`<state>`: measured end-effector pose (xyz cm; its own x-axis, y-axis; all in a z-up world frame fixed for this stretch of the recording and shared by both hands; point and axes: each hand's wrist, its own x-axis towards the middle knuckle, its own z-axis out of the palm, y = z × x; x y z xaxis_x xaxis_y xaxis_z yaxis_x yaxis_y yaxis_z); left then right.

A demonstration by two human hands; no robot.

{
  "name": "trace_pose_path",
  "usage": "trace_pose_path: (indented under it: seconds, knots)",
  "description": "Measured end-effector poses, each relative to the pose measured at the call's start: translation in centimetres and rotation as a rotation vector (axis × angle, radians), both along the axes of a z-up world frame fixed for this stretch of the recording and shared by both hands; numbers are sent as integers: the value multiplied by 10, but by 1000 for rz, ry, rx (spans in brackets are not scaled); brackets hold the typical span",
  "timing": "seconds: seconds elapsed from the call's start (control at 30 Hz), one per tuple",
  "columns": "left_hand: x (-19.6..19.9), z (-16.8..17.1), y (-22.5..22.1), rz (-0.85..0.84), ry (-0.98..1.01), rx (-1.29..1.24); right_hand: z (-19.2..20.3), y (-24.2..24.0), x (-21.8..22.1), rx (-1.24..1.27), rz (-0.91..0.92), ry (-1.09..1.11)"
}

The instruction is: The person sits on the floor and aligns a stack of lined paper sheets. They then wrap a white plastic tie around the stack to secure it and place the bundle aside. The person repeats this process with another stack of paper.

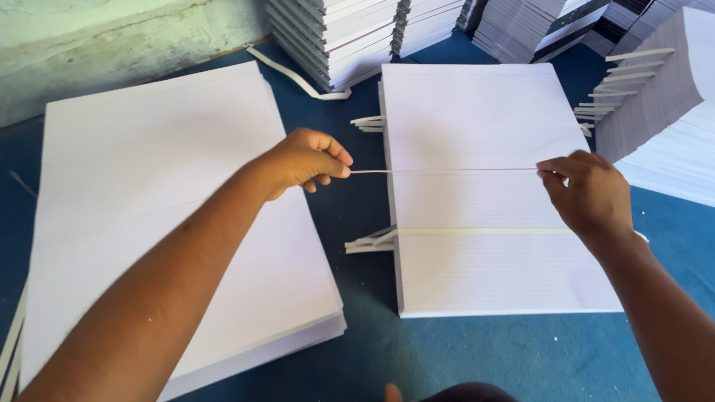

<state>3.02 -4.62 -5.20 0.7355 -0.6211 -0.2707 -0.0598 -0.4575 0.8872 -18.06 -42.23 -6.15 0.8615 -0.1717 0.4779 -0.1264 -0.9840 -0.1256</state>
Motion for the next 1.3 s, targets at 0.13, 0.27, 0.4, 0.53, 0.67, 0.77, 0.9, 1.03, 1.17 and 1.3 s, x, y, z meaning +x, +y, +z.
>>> trace_pose_path:
  seconds: [0.13,0.27,0.4,0.53,0.67,0.77,0.9,1.03,1.17,1.3]
  knots:
    - [21,-30,-30,-10,-206,-46,-25,-25,12,-72,-76,-89]
    - [37,-52,-64,53,-471,-12,-54,-57,35,-23,-121,-138]
    - [55,-60,-96,118,-544,37,-72,-100,75,42,-160,-102]
    - [78,-64,-129,174,-614,169,-92,-133,114,241,-250,112]
    - [104,-75,-153,197,-722,232,-109,-159,145,145,-178,157]
    - [124,-82,-168,188,-696,331,-115,-172,162,164,-197,211]
    - [139,-90,-181,172,-697,365,-115,-177,175,197,-246,280]
    - [146,-93,-189,185,-712,434,-112,-173,180,240,-306,328]
    - [142,-94,-196,147,-786,523,-111,-170,182,151,-347,399]
    - [136,-95,-199,131,-844,587,-108,-163,182,137,-346,435]
